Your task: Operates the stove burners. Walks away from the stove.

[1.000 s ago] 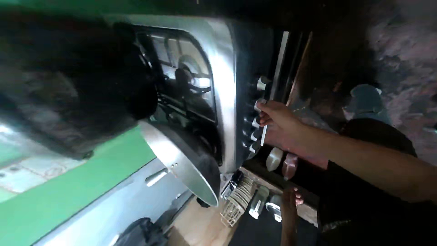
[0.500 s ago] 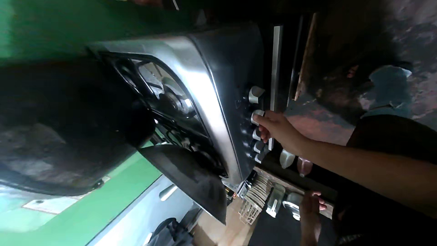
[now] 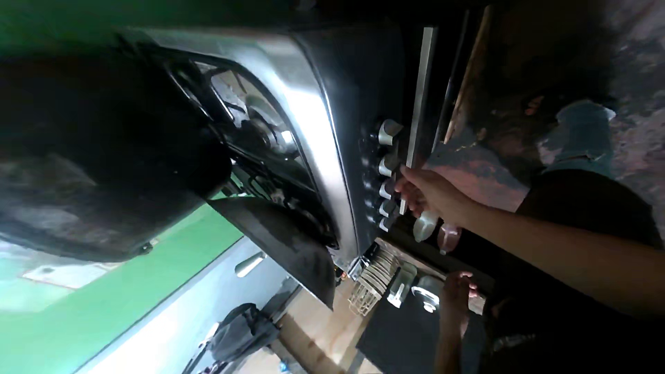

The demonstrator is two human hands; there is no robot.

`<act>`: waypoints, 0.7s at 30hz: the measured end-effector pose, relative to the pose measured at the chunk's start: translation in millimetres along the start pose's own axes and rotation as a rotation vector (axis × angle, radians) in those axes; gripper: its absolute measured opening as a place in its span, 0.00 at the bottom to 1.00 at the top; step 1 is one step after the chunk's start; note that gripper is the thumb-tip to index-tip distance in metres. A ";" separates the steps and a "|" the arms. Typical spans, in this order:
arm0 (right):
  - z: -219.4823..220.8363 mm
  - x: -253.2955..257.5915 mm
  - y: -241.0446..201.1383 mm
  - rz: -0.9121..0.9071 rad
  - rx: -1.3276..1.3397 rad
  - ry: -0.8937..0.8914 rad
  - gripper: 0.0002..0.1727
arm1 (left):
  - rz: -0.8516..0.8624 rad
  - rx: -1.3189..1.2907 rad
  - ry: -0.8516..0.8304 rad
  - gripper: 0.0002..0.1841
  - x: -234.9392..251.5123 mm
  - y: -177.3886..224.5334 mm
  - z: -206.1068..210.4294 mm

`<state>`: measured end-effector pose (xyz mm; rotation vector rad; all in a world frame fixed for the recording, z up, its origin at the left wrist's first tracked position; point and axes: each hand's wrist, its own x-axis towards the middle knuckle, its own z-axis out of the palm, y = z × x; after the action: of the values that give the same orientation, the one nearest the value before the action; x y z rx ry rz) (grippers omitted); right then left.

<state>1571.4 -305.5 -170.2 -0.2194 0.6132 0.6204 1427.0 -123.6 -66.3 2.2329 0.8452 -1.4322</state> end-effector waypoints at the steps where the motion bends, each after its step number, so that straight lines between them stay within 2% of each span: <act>1: -1.2 -1.7 4.2 0.054 -0.022 0.028 0.27 | 0.009 -0.011 0.001 0.17 -1.0 2.4 2.1; 4: 1.9 2.2 10.8 0.233 0.068 -0.016 0.27 | 0.038 0.001 -0.019 0.18 -3.5 -0.5 5.7; 7: 6.8 17.6 14.0 0.272 0.306 -0.110 0.28 | 0.029 0.005 -0.037 0.19 -4.4 -10.8 7.8; 9: 7.5 21.7 13.3 0.294 0.365 -0.123 0.26 | 0.018 -0.011 -0.031 0.18 -4.2 -14.3 8.1; 21: 6.7 29.6 20.6 0.222 0.374 -0.177 0.21 | 0.032 0.054 -0.077 0.18 2.8 -7.6 5.8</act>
<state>1581.2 -272.5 -182.7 0.2546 0.5741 0.7175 1418.9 -120.4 -71.2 2.2046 0.7505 -1.5325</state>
